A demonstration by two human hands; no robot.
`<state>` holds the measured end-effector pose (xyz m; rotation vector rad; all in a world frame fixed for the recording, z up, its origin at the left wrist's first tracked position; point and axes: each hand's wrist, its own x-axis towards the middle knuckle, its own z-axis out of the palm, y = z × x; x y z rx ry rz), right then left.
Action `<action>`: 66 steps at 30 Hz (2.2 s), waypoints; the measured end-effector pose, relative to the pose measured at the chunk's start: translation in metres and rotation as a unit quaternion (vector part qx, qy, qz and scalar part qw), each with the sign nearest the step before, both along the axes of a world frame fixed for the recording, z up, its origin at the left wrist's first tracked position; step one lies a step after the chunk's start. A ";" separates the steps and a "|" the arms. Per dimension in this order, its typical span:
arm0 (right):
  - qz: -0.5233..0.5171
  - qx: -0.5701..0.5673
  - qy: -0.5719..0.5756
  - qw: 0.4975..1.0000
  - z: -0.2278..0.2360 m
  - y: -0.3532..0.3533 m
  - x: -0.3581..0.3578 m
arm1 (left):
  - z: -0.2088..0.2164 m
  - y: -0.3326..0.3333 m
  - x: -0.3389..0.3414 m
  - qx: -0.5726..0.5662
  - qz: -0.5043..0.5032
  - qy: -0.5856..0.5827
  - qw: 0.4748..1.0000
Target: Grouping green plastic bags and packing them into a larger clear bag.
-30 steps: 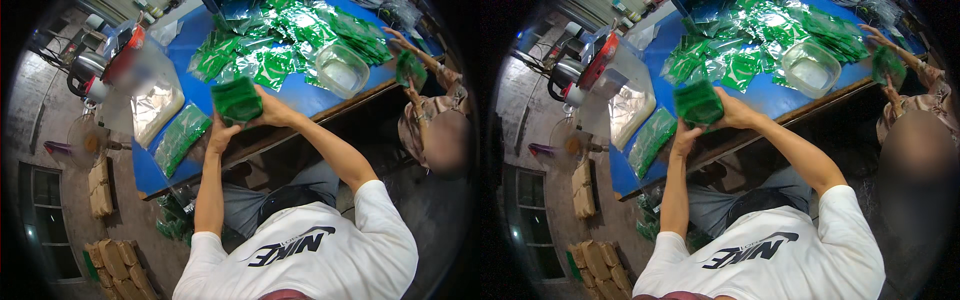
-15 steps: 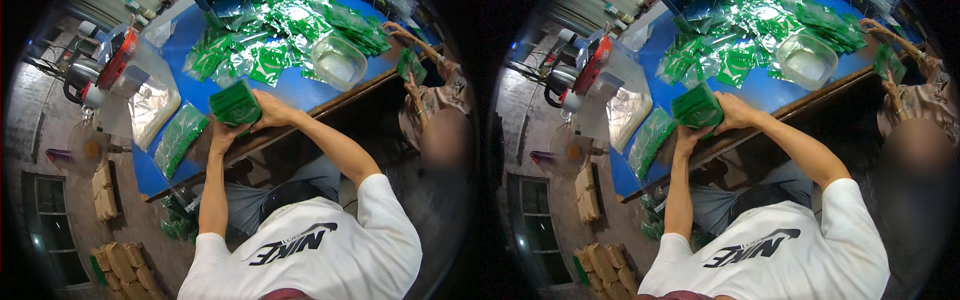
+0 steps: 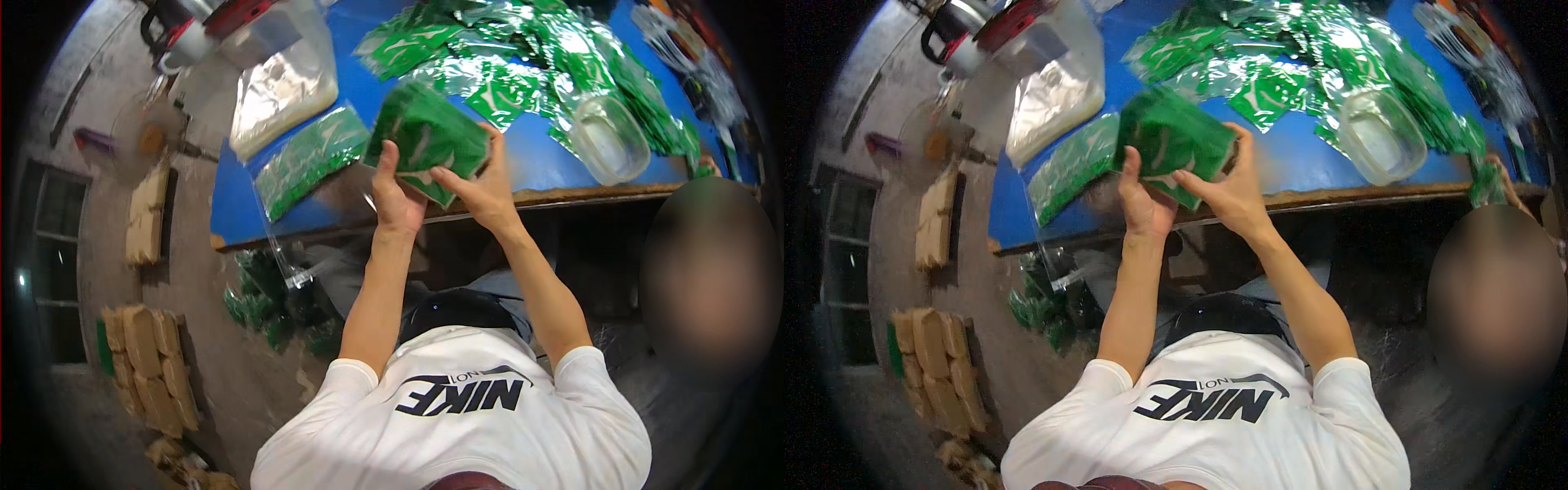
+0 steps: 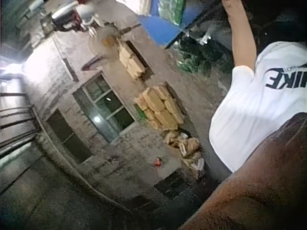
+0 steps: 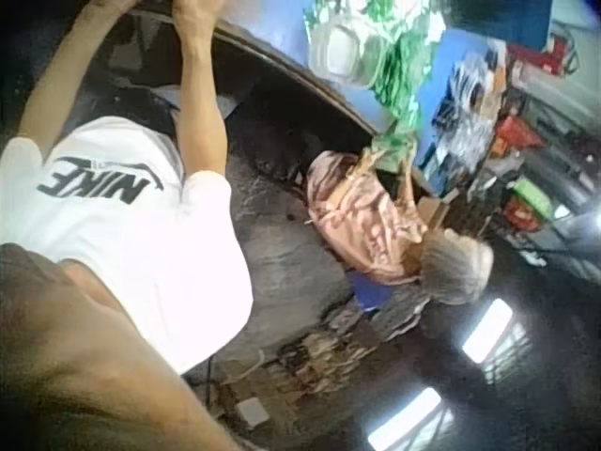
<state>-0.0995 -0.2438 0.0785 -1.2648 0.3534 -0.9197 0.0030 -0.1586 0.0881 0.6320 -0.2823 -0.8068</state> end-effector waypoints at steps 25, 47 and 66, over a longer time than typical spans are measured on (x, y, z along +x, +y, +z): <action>-0.143 -0.366 0.115 0.912 -0.012 -0.039 -0.006 | -0.040 0.185 0.082 0.469 0.124 -0.773 0.409; 0.067 -0.193 0.349 0.915 0.022 -0.051 -0.036 | 0.021 0.063 0.033 0.421 0.212 -0.664 0.581; 0.292 -0.068 0.416 0.859 0.038 -0.031 0.008 | 0.029 0.045 0.022 0.389 0.206 -0.721 0.535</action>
